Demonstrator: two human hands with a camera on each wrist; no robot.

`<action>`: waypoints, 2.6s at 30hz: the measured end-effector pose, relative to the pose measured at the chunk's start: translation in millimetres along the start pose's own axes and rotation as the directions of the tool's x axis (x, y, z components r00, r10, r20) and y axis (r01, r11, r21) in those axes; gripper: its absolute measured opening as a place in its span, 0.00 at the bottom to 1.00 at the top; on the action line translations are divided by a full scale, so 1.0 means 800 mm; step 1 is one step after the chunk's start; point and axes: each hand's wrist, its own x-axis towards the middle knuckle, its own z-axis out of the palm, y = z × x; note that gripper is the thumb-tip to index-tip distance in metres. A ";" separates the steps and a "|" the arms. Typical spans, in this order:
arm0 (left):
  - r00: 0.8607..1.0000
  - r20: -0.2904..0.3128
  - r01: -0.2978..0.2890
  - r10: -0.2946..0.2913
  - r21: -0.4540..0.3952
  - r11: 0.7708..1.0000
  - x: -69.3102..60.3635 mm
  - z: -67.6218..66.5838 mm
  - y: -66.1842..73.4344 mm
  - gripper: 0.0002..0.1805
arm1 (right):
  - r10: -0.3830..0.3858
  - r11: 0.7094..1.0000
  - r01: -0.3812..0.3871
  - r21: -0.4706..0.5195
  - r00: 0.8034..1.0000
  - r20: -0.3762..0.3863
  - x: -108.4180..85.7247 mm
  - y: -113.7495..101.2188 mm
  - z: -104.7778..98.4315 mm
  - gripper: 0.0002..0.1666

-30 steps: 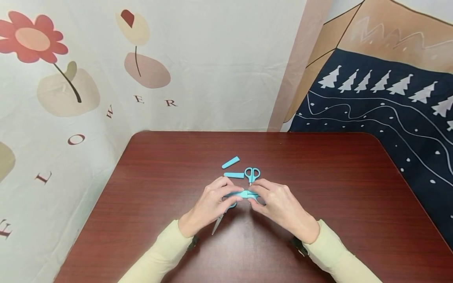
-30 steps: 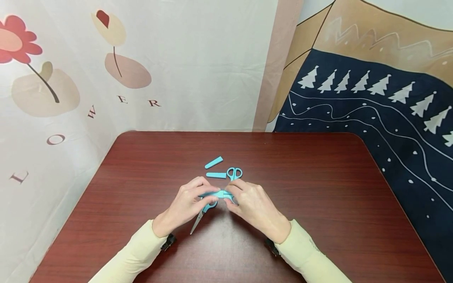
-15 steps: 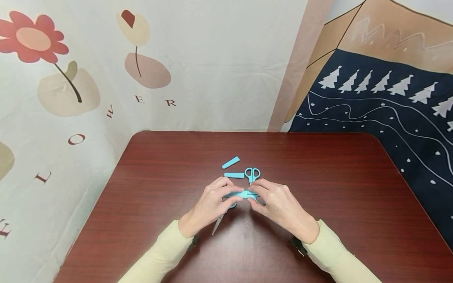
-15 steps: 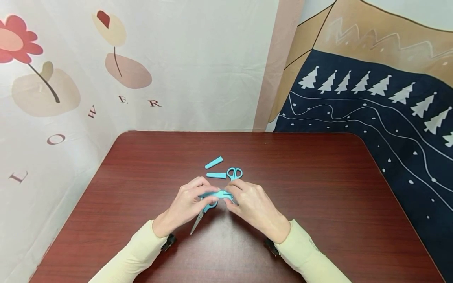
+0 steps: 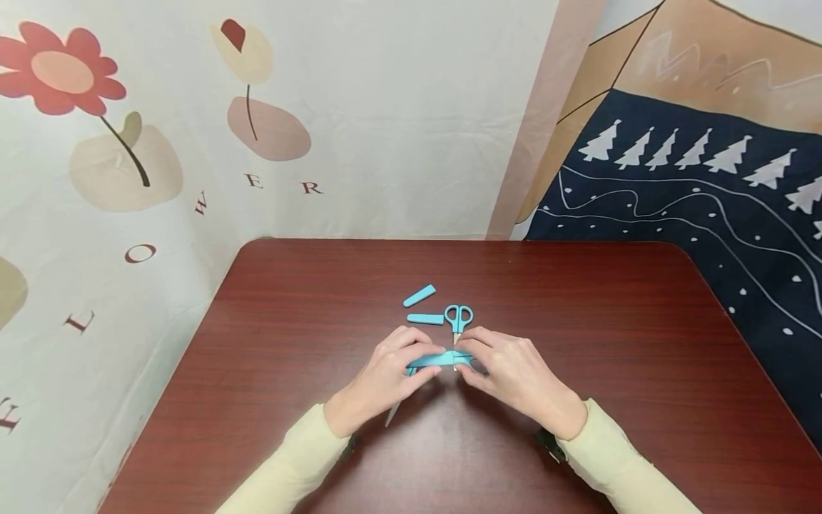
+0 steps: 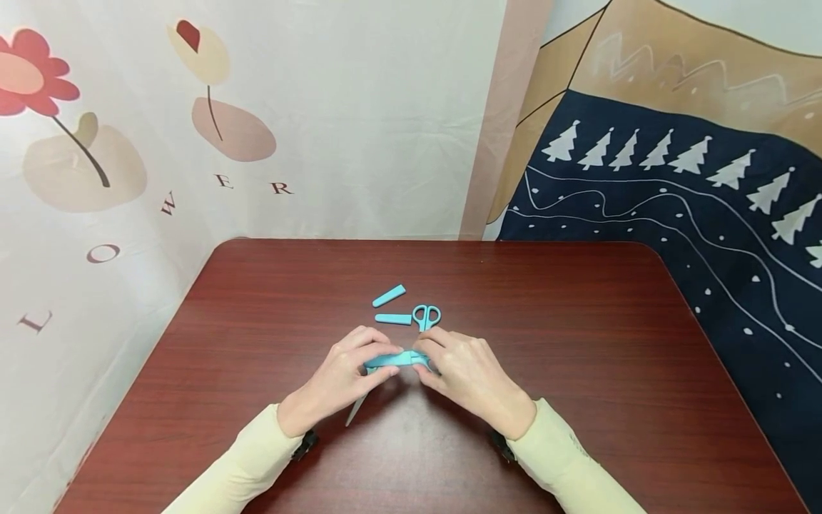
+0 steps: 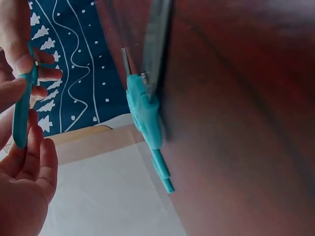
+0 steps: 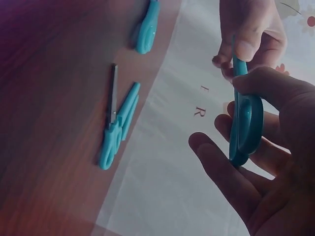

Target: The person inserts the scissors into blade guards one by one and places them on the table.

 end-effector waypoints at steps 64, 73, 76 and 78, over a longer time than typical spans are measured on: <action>0.889 0.117 0.421 -0.443 0.174 0.890 -0.030 -0.103 -0.152 0.10 | 0.341 0.938 -0.326 -0.117 0.928 0.151 -0.071 0.063 -0.050 0.38; 0.876 0.152 0.431 -0.457 0.174 0.885 -0.021 -0.098 -0.179 0.09 | 0.337 0.938 -0.318 -0.137 0.931 0.143 -0.075 0.065 -0.050 0.37; 0.856 0.162 0.467 -0.492 0.169 0.868 -0.017 -0.098 -0.186 0.09 | 0.334 0.938 -0.316 -0.140 0.932 0.140 -0.076 0.067 -0.050 0.37; 0.844 0.168 0.485 -0.509 0.165 0.859 -0.014 -0.097 -0.189 0.09 | 0.335 0.938 -0.316 -0.142 0.932 0.138 -0.076 0.067 -0.051 0.37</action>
